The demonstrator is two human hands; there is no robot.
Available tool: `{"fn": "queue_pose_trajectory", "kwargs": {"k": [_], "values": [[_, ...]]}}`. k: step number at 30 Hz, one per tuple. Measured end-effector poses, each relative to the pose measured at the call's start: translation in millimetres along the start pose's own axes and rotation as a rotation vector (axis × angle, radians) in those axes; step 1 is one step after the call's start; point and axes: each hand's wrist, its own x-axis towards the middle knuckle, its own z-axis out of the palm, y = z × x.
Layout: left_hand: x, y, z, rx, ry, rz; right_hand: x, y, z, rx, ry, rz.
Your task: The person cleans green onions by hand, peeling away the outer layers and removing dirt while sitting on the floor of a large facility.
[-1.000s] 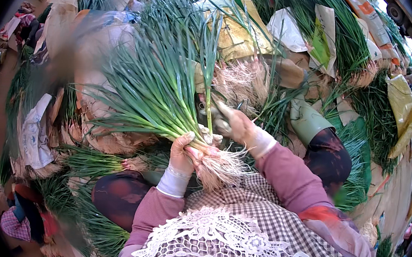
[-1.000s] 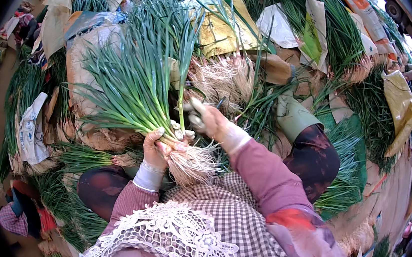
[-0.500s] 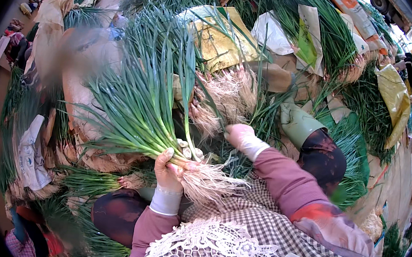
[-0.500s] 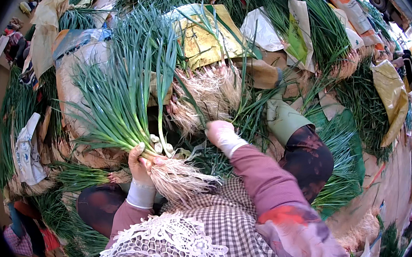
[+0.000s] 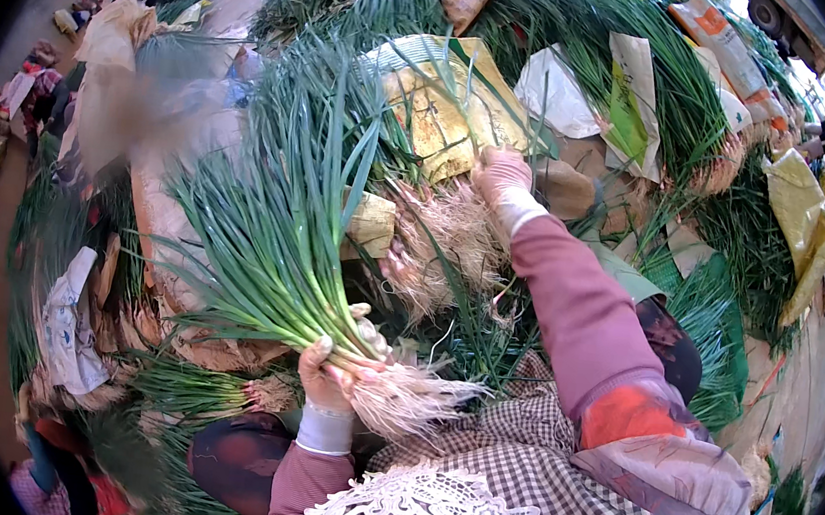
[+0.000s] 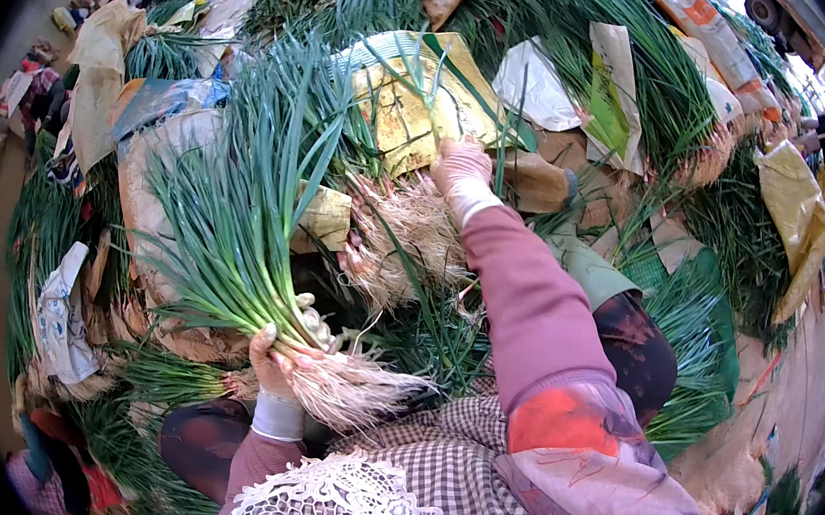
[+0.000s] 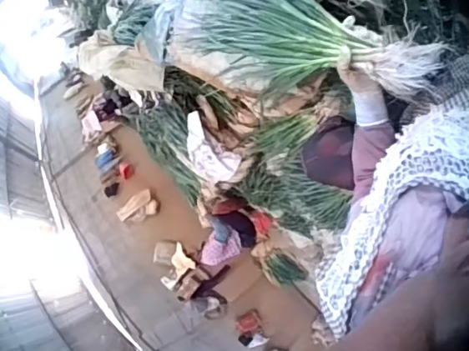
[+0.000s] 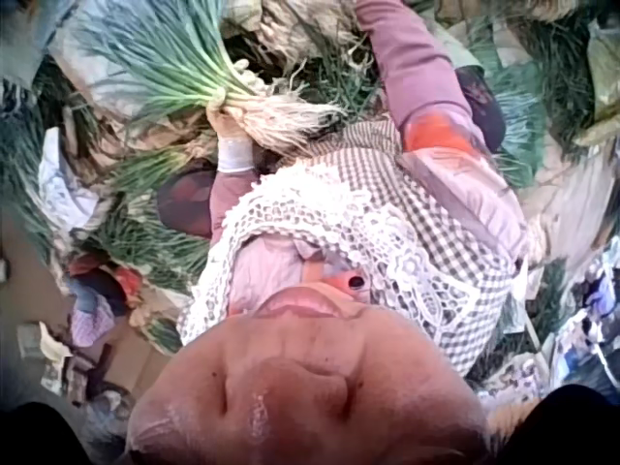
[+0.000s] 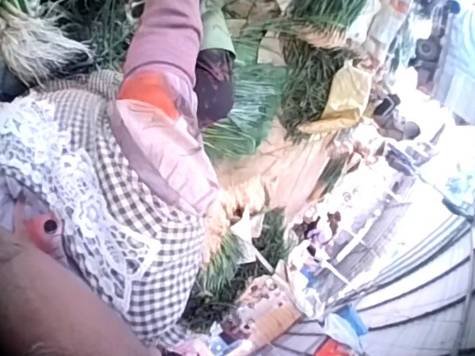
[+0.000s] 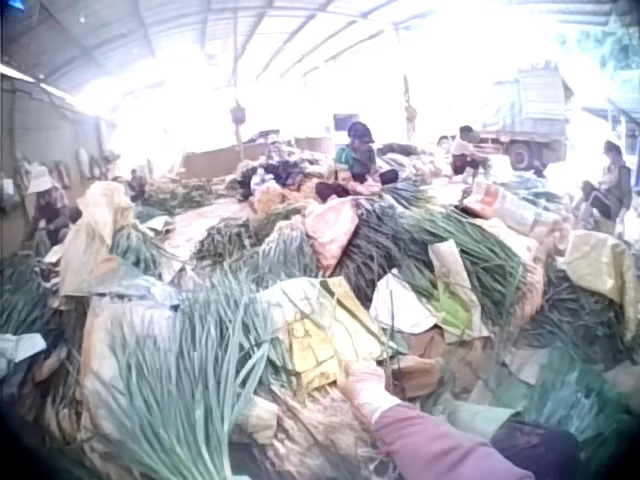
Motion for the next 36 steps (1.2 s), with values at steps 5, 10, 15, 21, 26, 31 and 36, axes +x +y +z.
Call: {"fn": "queue_pose_trajectory", "kwargs": {"k": [5, 10, 15, 21, 26, 31, 36], "values": [[8, 1, -14, -0.046, -0.021, -0.002, -70, -22, -15, 0.77, -0.191, -0.111], [16, -11, -19, -0.058, -0.033, -0.042, -166, -18, 27, 0.777, -0.627, -0.624], [2, -10, -10, -0.093, -0.002, -0.064, -93, -28, 13, 1.065, -0.518, 0.038], [-3, -3, -10, -0.055, -0.137, -0.05, 16, -62, 48, 0.149, -0.43, 0.122], [-11, 9, -11, -0.143, -0.112, 0.006, 37, -55, 40, 0.841, -0.956, 0.059], [-16, 27, -4, -0.139, -0.312, 0.121, -34, -47, -69, 1.699, -0.746, 0.115], [-11, 23, 10, -0.05, -0.176, 0.049, -12, 40, 12, 0.434, -0.396, -0.139]]}}
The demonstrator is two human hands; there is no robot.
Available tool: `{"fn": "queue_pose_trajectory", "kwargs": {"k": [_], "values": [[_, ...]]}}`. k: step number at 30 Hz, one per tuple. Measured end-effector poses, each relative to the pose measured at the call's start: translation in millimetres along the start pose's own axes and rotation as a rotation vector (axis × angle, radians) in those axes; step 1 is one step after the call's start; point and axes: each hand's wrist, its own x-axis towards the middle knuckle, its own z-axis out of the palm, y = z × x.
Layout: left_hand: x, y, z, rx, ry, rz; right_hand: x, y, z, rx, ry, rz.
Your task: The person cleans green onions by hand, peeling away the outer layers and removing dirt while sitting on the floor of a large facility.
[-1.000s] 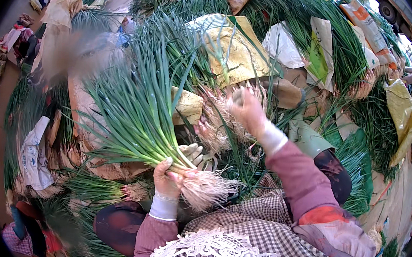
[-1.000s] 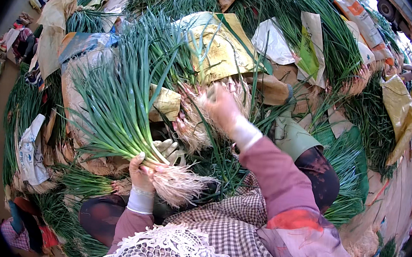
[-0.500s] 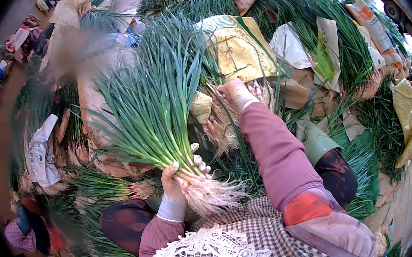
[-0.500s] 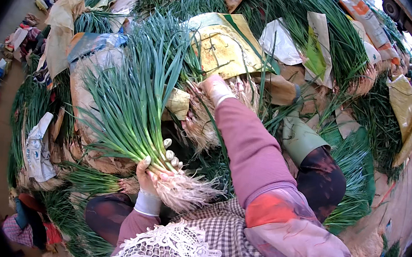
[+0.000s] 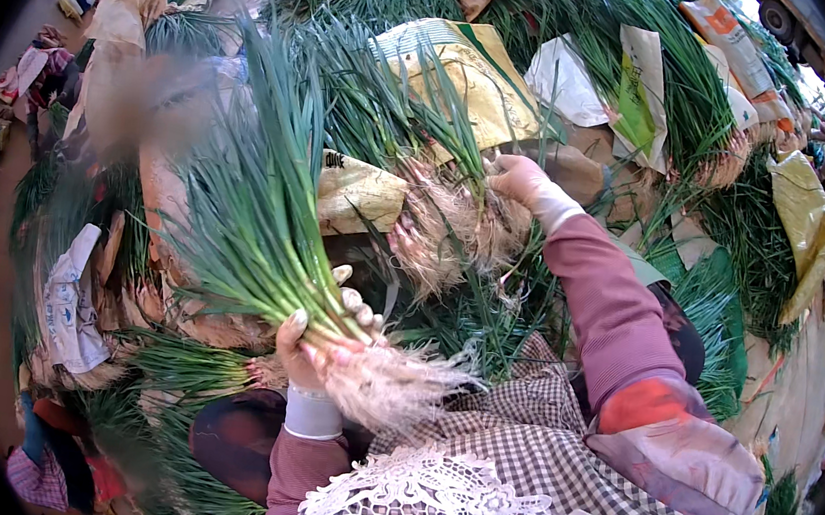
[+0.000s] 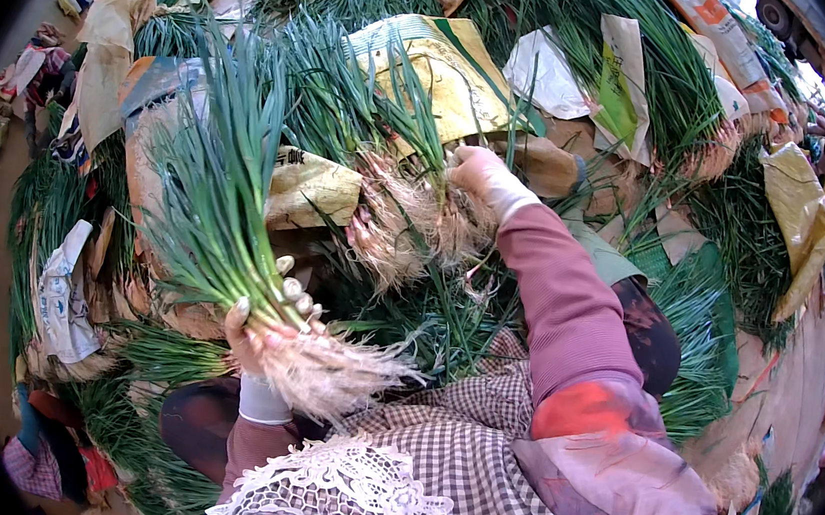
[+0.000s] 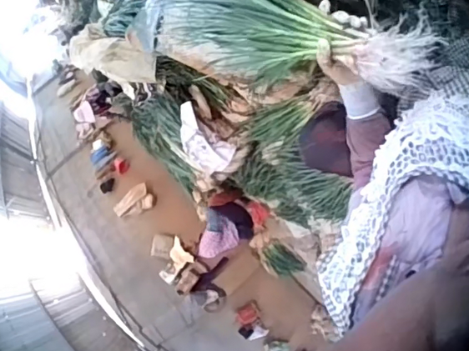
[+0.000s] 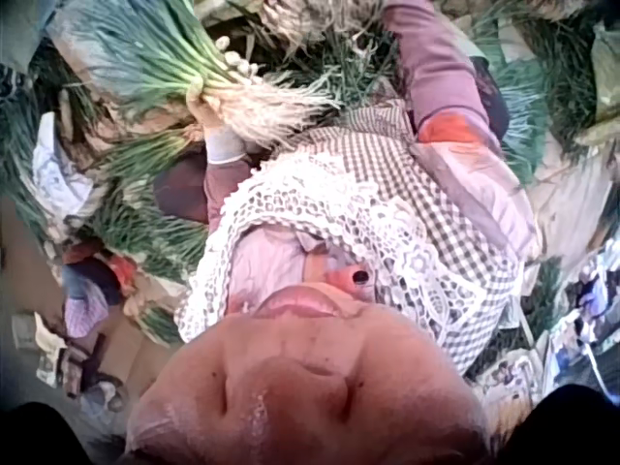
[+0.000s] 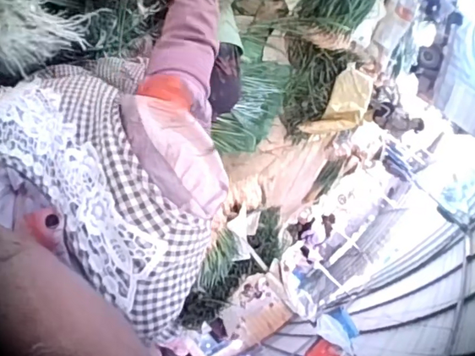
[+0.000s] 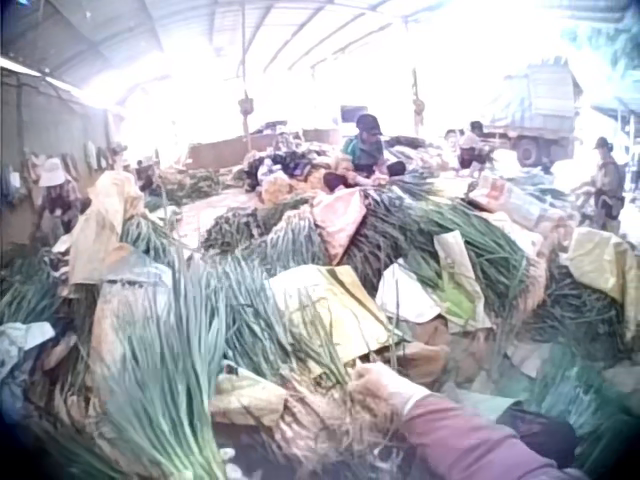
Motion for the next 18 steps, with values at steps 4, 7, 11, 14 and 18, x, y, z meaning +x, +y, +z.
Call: {"fn": "queue_pose_trajectory", "kwargs": {"k": [4, 7, 11, 14, 18], "values": [[6, -17, -7, -0.074, 0.133, -0.02, -12, 26, -1, 0.174, 0.3, -0.103], [6, -20, -11, -0.043, 0.119, -0.012, -23, 23, 4, 0.352, 0.403, 0.05], [5, -19, -6, -0.03, 0.089, 0.0, -64, -29, 44, -0.406, 0.181, 0.192], [4, -19, -2, -0.082, 0.099, -0.024, -53, -12, 56, -0.438, 0.15, 0.232], [0, -16, -5, -0.077, 0.074, -0.011, -45, -17, 12, 0.128, 0.261, 0.131]]}}
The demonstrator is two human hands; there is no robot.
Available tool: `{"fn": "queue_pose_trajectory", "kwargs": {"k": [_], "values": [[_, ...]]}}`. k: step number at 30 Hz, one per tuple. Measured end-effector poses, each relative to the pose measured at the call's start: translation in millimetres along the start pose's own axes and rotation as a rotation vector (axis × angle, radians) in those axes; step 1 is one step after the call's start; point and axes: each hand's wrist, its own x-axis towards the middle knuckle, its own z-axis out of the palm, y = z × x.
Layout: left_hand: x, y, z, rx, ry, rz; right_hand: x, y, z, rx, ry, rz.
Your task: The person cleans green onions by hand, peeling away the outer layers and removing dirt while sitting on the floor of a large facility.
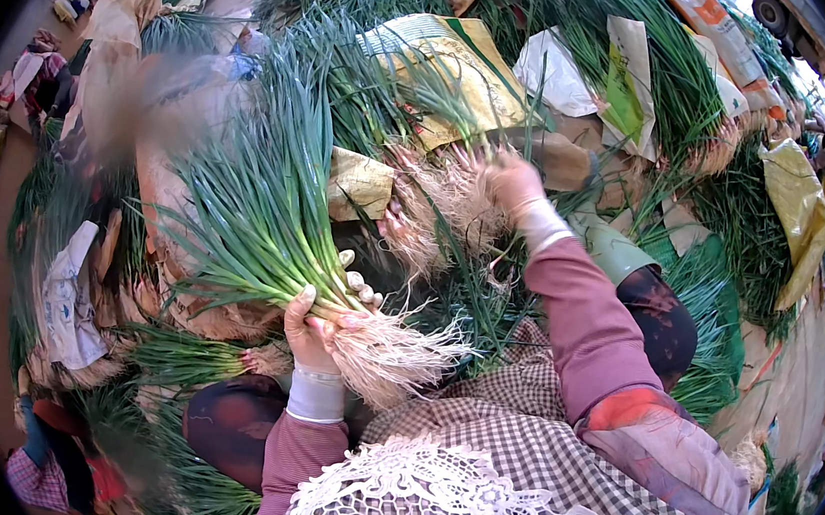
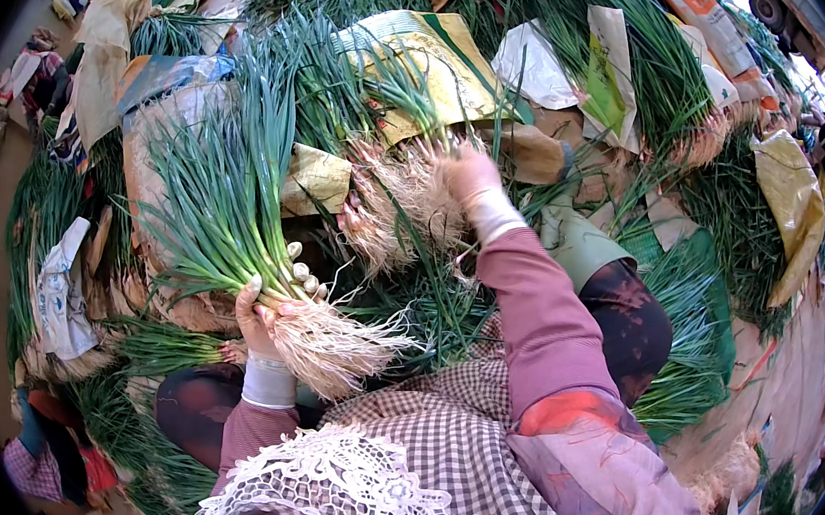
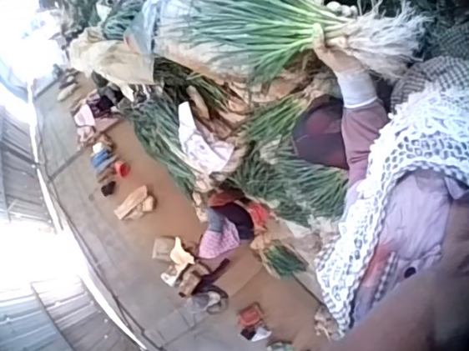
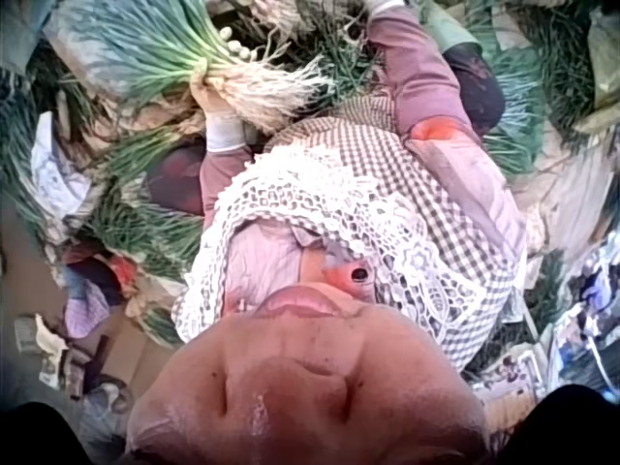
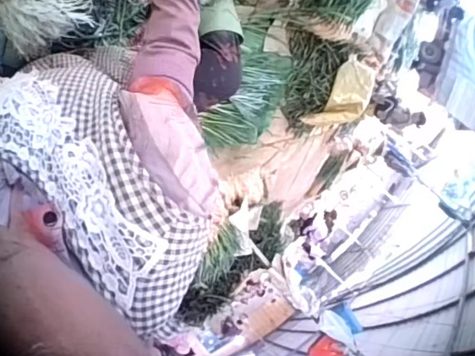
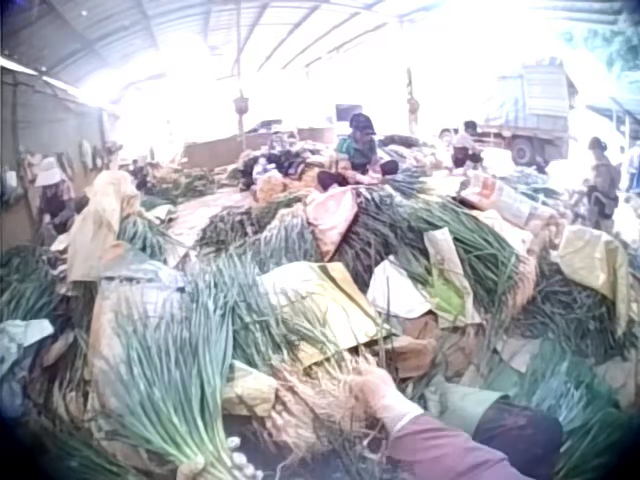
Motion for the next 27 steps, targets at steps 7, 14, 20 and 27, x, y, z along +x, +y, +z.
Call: {"fn": "queue_pose_trajectory", "kwargs": {"k": [7, 14, 20, 27], "values": [[2, -4, 0, -0.006, -0.031, 0.018, -4, 29, -30, -0.081, -0.189, -0.183], [-1, -15, 11, 0.052, 0.156, 0.025, -77, -10, 9, 0.468, -0.422, -0.239], [-3, -19, -28, 0.109, 0.205, -0.027, -147, -21, 77, 1.174, -0.636, 0.187], [-4, -25, 5, -0.104, 0.054, 0.009, -107, -14, 77, 0.974, -0.755, -0.015]]}}
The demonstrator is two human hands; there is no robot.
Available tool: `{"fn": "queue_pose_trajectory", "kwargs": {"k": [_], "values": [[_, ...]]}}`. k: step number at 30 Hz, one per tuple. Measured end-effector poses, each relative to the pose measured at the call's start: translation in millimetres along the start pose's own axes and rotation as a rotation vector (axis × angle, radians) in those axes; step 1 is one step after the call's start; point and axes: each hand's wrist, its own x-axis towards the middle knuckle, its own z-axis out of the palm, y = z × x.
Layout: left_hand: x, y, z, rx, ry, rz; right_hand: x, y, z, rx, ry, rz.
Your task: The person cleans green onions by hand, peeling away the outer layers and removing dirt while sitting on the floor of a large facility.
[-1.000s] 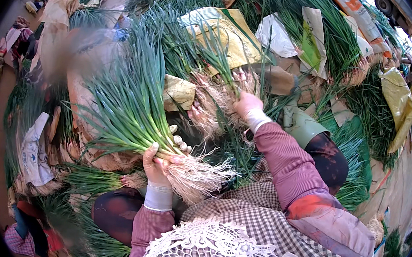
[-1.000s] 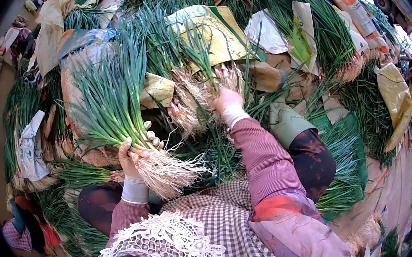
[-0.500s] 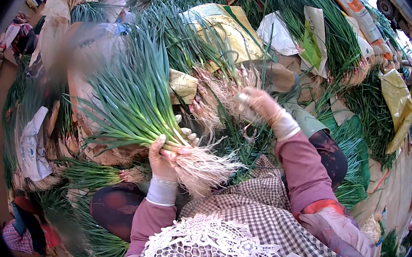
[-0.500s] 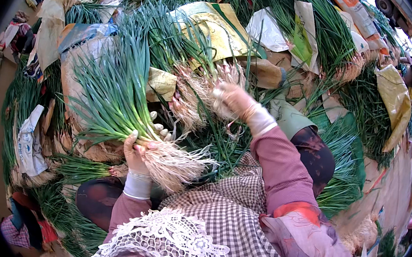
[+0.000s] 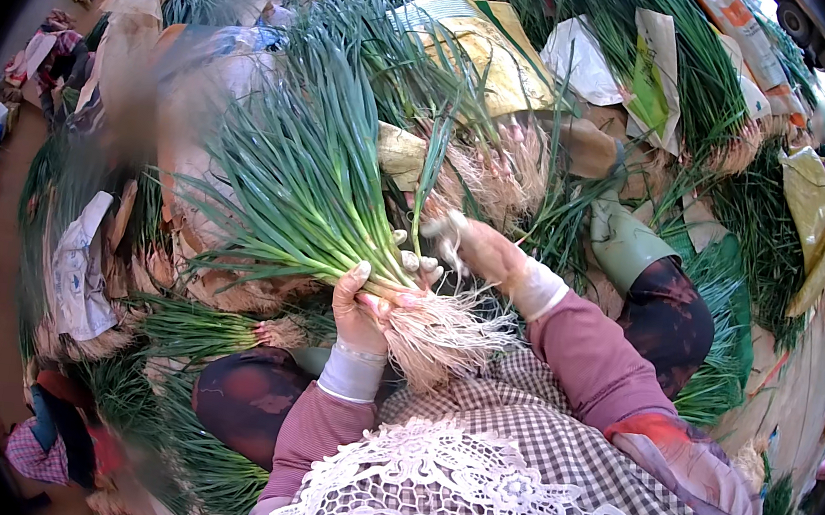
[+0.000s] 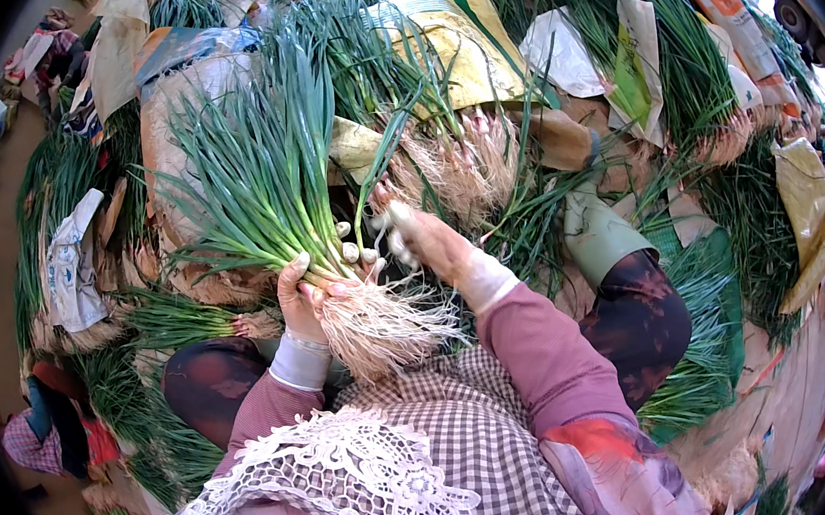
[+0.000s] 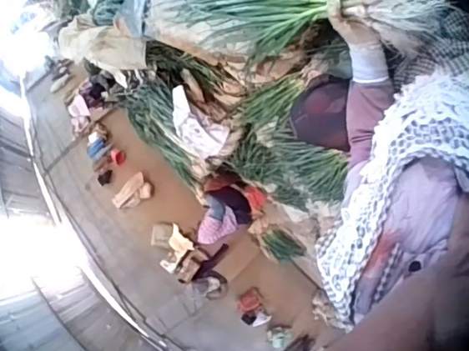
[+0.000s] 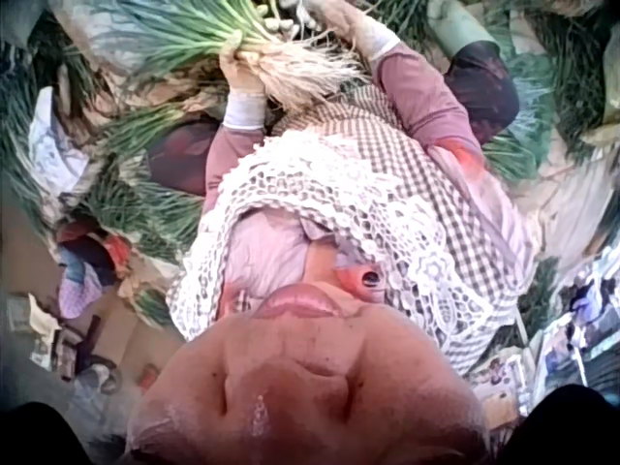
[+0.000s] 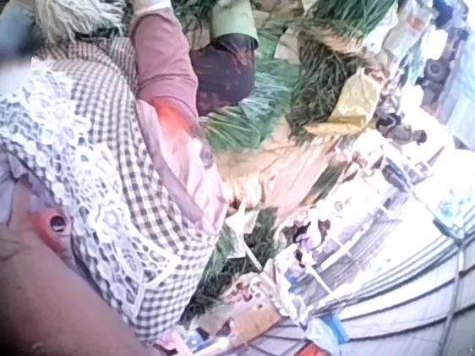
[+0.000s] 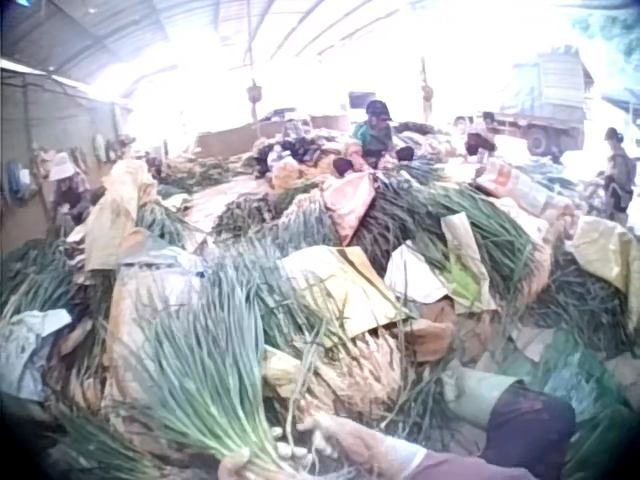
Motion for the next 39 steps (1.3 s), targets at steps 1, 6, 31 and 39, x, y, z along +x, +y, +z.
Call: {"fn": "queue_pose_trajectory", "kwargs": {"k": [1, 6, 31, 39], "values": [[1, -1, -3, 0.017, -0.014, -0.009, 7, -7, 11, 0.095, 0.075, 0.015], [1, 5, -42, 0.081, -0.034, -0.062, 13, -23, 54, 0.496, 0.283, 0.178], [-8, 38, 26, 0.103, -0.331, 0.142, 62, -69, -83, -1.334, 0.586, 0.21], [6, 16, -7, 0.153, 0.033, 0.017, 26, -52, -48, -0.699, 0.39, -0.156]]}}
